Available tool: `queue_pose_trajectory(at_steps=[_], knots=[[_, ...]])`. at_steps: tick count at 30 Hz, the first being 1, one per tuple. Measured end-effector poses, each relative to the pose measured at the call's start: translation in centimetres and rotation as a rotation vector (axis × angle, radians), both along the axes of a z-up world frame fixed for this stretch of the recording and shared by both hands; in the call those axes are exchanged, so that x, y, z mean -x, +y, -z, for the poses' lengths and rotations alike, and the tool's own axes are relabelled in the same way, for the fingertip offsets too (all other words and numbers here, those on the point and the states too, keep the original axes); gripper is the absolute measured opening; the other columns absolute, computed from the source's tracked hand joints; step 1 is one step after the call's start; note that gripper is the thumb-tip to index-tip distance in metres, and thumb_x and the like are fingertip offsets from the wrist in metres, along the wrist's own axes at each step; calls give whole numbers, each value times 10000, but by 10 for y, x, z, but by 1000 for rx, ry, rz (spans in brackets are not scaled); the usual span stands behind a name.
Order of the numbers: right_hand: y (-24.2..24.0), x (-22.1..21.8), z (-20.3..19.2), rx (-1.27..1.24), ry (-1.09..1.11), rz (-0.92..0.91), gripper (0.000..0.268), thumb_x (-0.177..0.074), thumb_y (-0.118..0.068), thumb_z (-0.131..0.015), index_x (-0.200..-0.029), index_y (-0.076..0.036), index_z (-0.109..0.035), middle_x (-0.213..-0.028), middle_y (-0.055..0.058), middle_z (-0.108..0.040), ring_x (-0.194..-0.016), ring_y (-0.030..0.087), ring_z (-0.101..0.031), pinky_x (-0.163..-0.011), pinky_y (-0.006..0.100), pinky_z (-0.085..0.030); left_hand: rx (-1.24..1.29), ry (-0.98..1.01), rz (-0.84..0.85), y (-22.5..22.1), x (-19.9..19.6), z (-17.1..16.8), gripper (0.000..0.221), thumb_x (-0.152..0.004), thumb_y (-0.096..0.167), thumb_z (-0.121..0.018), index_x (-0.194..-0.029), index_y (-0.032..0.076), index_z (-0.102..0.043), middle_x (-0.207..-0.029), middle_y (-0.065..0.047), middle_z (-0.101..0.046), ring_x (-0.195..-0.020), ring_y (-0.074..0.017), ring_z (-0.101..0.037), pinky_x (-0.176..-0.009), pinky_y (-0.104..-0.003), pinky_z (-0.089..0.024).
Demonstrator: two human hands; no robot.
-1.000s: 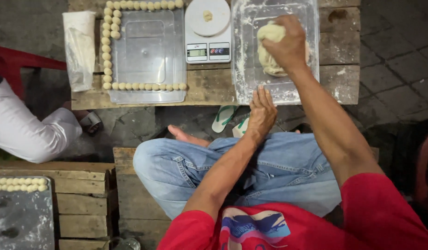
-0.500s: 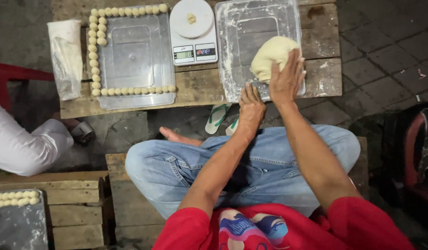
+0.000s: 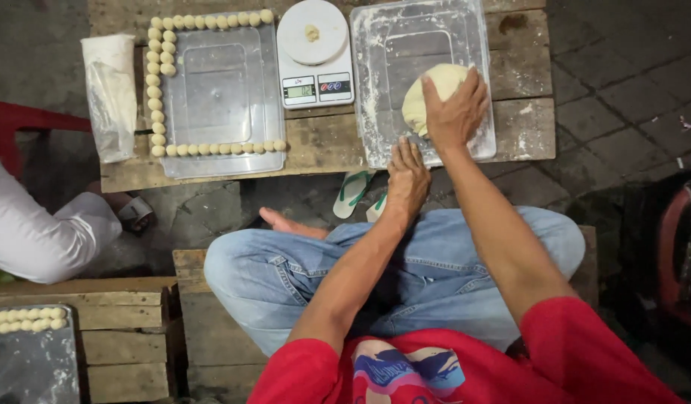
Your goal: The person is pinching off small pieces of dough from a larger mass, rolling them into small balls, and placing them in organized rows on a metal tray.
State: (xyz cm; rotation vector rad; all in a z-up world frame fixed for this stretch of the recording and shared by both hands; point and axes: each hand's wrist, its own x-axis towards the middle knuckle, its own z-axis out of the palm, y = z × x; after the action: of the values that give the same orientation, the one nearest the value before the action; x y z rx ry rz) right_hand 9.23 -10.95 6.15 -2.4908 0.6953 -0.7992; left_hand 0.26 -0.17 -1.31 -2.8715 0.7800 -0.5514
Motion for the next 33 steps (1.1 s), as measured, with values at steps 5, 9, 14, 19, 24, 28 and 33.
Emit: queue_pose_trajectory(at_steps=[5,9,14,19,24,28,33], knots=[[-15,-36,-17,197,-140,-118,325,-957,-343,-778,-1039,-33,-722,-906,152,-753,-724,346,-662,-695,455,-522,7,14,18,6,1,-5,488,-929,135,-558,-1360,-90,-586,-1431,-397,-507,-1244,-500,-611,-899,-485,-586],[-56,-89,17,-4,-52,-179,240,-986,-256,-704,-1144,-154,-555,-776,127,-735,-692,373,-705,-658,513,-517,24,-11,27,6,-2,-1,498,-983,230,-560,-1367,-85,-591,-1431,-392,-516,-1254,-501,-611,-907,-485,-581],[-77,-104,35,-185,-219,-213,174,-973,-152,-635,-1147,-151,-639,-951,93,-780,-809,304,-716,-739,435,-547,15,26,42,7,-2,-10,492,-971,179,-557,-1379,-95,-583,-1435,-410,-502,-1262,-523,-611,-926,-517,-600],[-55,-80,30,-163,-155,-23,128,-969,-187,-658,-1063,-192,-744,-1039,24,-783,-882,245,-587,-806,371,-469,-26,59,47,7,-2,-20,505,-939,150,-555,-1377,-102,-577,-1423,-419,-507,-1265,-519,-610,-928,-523,-600],[-8,-32,0,-238,-273,58,442,-1057,-378,-457,-1010,-49,-749,-855,124,-788,-667,307,-706,-636,412,-539,28,38,13,3,-1,-15,501,-921,110,-558,-1359,-132,-557,-1427,-410,-502,-1268,-517,-600,-938,-512,-590],[-8,4,8,-224,-248,-67,452,-1107,-268,-409,-1229,87,-661,-1239,234,-716,-1086,417,-689,-938,418,-527,76,26,10,-1,-3,4,511,-913,128,-571,-1349,-138,-553,-1406,-402,-527,-1245,-520,-608,-916,-528,-565],[-2,30,-29,14,253,-82,617,-1133,-178,-504,-1688,-184,-233,-1711,159,-118,-1549,510,-173,-1217,724,-285,97,66,25,2,-2,-4,496,-923,114,-535,-1340,-153,-548,-1397,-413,-520,-1221,-530,-597,-919,-533,-548]])
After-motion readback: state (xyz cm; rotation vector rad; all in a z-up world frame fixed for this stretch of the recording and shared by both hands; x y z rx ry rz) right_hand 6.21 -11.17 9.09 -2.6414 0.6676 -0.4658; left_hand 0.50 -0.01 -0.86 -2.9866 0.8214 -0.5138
